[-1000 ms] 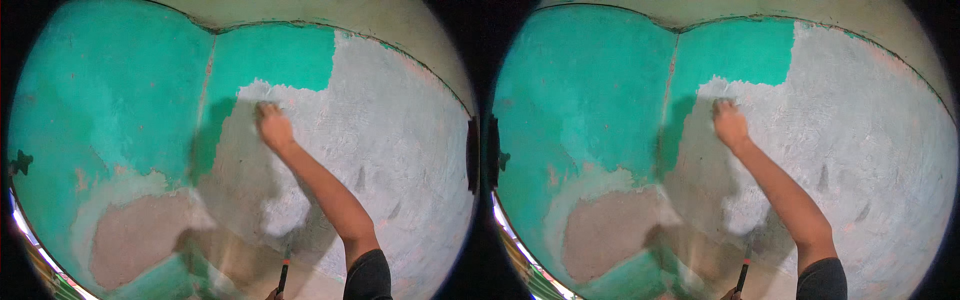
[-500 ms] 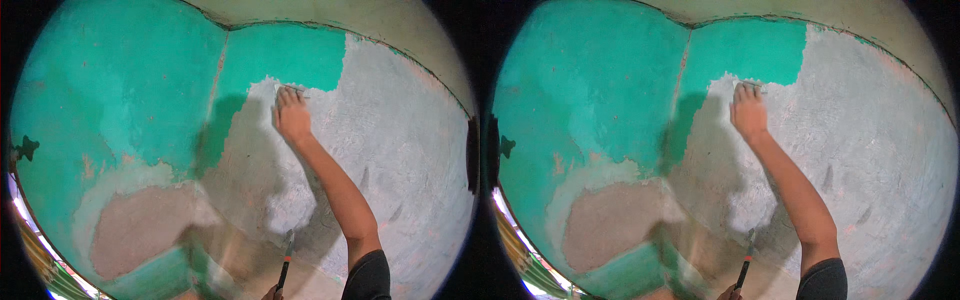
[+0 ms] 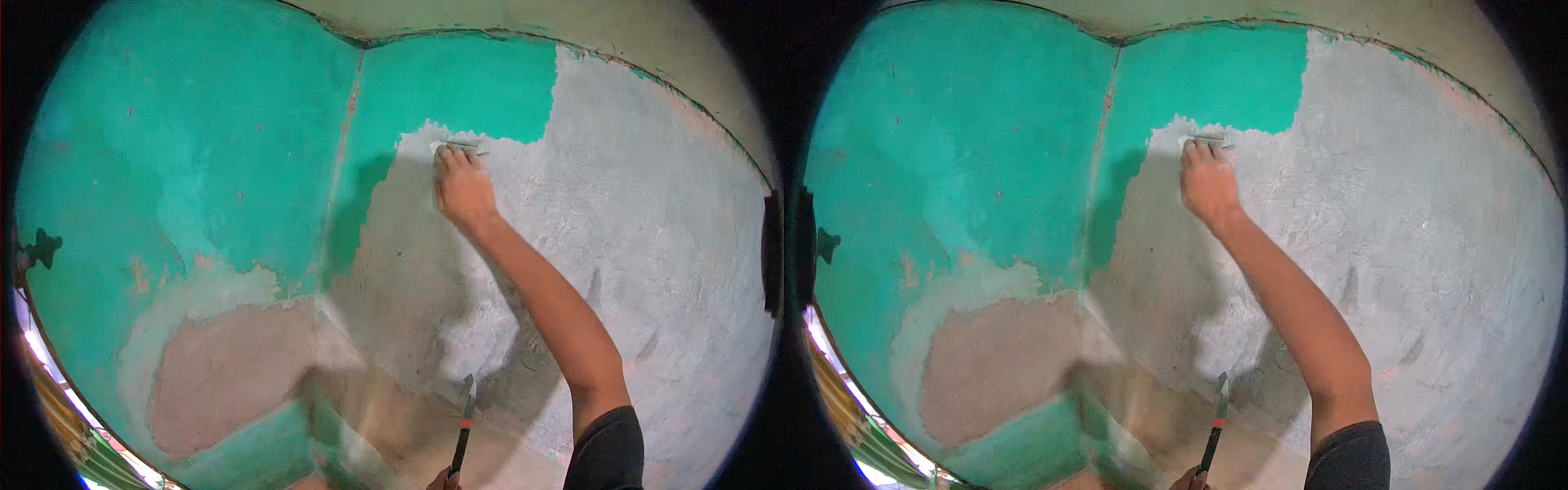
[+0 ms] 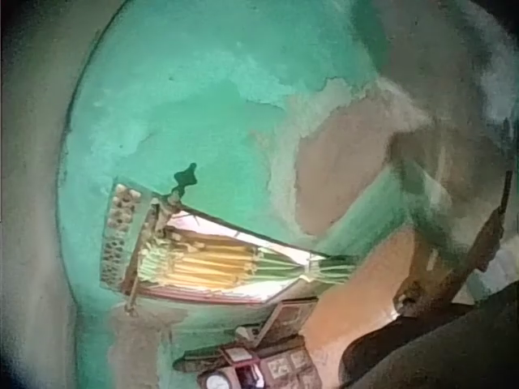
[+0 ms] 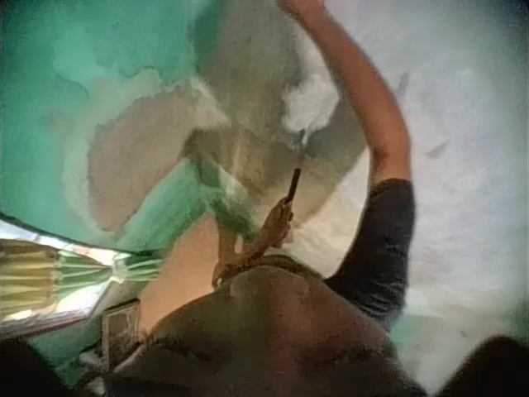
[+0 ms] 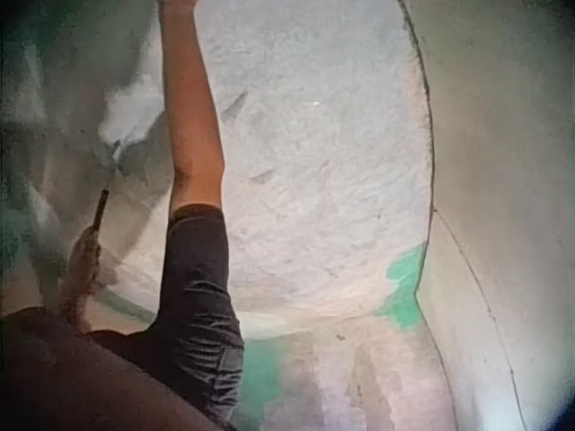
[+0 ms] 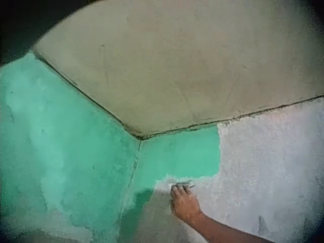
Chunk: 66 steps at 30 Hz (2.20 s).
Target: Applying and smoothing plaster or putty on an interior wall using a scraper and spatula.
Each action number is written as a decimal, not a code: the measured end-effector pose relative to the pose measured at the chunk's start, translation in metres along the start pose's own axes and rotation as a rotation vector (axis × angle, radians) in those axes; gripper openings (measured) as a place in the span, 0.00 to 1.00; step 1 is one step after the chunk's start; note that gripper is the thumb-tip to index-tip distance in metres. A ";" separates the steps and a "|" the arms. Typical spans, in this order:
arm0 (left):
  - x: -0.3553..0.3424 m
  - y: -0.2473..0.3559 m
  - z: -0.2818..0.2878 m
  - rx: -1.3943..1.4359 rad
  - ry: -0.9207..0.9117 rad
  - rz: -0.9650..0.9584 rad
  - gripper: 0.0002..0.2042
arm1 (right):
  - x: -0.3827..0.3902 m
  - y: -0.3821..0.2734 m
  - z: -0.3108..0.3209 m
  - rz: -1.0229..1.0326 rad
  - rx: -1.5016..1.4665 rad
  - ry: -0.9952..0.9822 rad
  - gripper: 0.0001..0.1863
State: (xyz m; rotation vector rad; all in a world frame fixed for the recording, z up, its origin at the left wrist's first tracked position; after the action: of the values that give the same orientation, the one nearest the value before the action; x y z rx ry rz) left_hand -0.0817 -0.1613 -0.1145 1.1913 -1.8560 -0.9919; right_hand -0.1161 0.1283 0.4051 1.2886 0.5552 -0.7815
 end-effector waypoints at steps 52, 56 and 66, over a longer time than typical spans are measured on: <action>-0.011 -0.006 0.012 -0.009 -0.127 0.059 0.28 | 0.026 0.023 0.056 -0.113 -0.039 0.166 0.19; -0.008 -0.005 0.007 0.202 -0.161 0.119 0.28 | 0.038 0.032 0.073 -0.110 -0.004 0.273 0.19; 0.000 0.015 0.014 -0.023 -0.048 0.064 0.24 | 0.046 0.033 0.071 -0.082 0.028 0.117 0.16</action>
State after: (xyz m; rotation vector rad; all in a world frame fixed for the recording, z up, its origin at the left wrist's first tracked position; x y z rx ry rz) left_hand -0.0995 -0.1543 -0.1079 1.0968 -1.9035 -1.0116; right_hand -0.0661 0.0528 0.4062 1.3508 0.6966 -0.7870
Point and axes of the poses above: each hand's wrist, its own x-axis away from the middle knuckle, its own z-axis out of the back of the hand, y = z × x, the point moved 9 cm from there along -x, towards the middle knuckle, and after that the axes turned 8 degrees about y, right-handed, at the moved point
